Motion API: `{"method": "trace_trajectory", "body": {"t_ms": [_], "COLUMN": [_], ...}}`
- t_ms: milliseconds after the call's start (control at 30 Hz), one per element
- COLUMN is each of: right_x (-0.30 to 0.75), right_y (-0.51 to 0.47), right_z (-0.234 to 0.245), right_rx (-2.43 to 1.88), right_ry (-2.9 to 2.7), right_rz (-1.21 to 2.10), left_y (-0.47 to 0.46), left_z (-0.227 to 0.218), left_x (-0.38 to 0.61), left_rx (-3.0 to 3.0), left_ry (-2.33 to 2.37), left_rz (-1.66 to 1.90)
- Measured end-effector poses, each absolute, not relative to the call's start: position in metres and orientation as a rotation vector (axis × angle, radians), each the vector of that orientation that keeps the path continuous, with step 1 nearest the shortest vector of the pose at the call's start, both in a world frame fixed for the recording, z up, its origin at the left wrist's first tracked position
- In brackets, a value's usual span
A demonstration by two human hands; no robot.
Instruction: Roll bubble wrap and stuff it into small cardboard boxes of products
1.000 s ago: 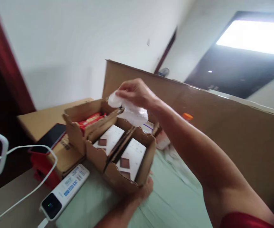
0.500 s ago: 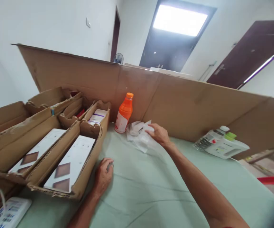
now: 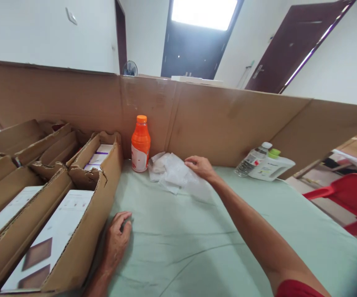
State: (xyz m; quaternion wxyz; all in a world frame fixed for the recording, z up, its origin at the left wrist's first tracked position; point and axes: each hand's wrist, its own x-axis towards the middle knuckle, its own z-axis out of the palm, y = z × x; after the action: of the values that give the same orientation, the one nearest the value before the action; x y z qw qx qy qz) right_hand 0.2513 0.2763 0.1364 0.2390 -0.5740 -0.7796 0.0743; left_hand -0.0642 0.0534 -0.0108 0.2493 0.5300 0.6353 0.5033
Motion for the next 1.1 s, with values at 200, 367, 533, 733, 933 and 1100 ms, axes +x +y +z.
{"method": "trace_trajectory", "body": {"t_ms": [200,367,533,733,933,1100], "right_x": [0.304,0.314,0.336,0.313,0.305,0.345], "right_y": [0.319,0.355,0.313,0.294,0.268,0.185], "right_z": [0.156,0.134,0.086,0.038,0.045,0.025], "right_rx": [-1.677,-1.691,-1.783,-1.717,-1.703,-1.584], "right_ry": [-1.799,-1.666,-1.679,-1.996,-1.949,-1.956], "right_rz": [0.132,0.092,0.027,0.088,0.038,0.069], "left_y": [0.054,0.055,0.054,0.053,0.055,0.058], "left_z": [-0.016,-0.018,-0.021,-0.021,-0.008,0.003], "left_x": [-0.064,-0.065,-0.064,-0.064,-0.065,-0.055], "left_rx": [1.42,1.449,1.447,1.501,1.701,1.799], "left_ry": [1.721,1.734,1.75,1.763,1.751,1.83], "left_rz": [1.388,1.387,1.39,1.446,1.469,1.522]}}
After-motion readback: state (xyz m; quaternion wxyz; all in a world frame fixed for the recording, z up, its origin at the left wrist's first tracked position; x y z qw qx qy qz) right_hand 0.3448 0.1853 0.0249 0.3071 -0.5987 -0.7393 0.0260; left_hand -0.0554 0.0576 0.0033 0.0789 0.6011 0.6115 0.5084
